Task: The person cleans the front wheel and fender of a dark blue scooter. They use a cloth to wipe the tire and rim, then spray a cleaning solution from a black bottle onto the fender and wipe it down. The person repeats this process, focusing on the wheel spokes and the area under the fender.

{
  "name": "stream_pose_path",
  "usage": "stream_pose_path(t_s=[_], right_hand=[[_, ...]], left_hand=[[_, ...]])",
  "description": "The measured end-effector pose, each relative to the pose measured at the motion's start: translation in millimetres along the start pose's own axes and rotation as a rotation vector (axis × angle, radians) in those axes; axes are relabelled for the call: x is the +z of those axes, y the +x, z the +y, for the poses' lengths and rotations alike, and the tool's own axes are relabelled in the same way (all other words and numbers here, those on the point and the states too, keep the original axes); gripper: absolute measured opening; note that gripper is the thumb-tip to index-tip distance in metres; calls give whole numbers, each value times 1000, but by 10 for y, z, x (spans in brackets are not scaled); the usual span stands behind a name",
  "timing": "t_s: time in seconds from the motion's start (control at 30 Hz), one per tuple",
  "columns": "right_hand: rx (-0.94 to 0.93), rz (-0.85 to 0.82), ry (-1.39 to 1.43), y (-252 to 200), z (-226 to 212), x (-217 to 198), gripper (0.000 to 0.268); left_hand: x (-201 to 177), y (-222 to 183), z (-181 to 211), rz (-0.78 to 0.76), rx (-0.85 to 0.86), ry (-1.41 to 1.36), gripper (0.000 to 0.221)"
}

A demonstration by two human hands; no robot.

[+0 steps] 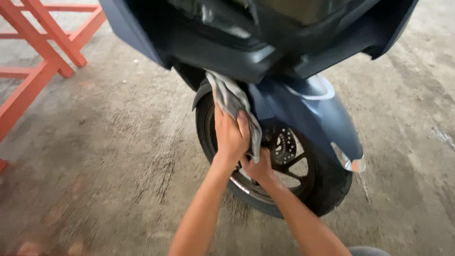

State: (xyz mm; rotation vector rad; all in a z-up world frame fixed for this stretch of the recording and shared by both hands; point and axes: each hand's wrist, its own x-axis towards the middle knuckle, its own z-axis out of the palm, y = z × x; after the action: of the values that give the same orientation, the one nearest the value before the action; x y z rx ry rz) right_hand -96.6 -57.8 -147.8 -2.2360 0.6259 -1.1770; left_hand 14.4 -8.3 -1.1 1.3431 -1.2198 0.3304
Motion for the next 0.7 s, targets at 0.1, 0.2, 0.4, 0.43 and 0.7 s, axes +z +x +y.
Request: stream_pose_path(t_s=[0.1, 0.2, 0.4, 0.43, 0.7], right_hand=[[-94, 55, 112, 44, -62, 20, 25], [-240, 113, 56, 38, -101, -36, 26], [-31, 61, -50, 4, -8, 34, 38], [25, 19, -50, 5, 39, 49, 41], [-109, 53, -47, -145, 243, 224, 60]], left_hand=[[-75, -240, 38, -29, 17, 81, 68], [-23, -187, 30, -36, 51, 158, 70], [235, 469, -27, 32, -6, 104, 59], [262, 508, -38, 26, -21, 104, 59], [49, -359, 13, -194, 89, 286, 74]])
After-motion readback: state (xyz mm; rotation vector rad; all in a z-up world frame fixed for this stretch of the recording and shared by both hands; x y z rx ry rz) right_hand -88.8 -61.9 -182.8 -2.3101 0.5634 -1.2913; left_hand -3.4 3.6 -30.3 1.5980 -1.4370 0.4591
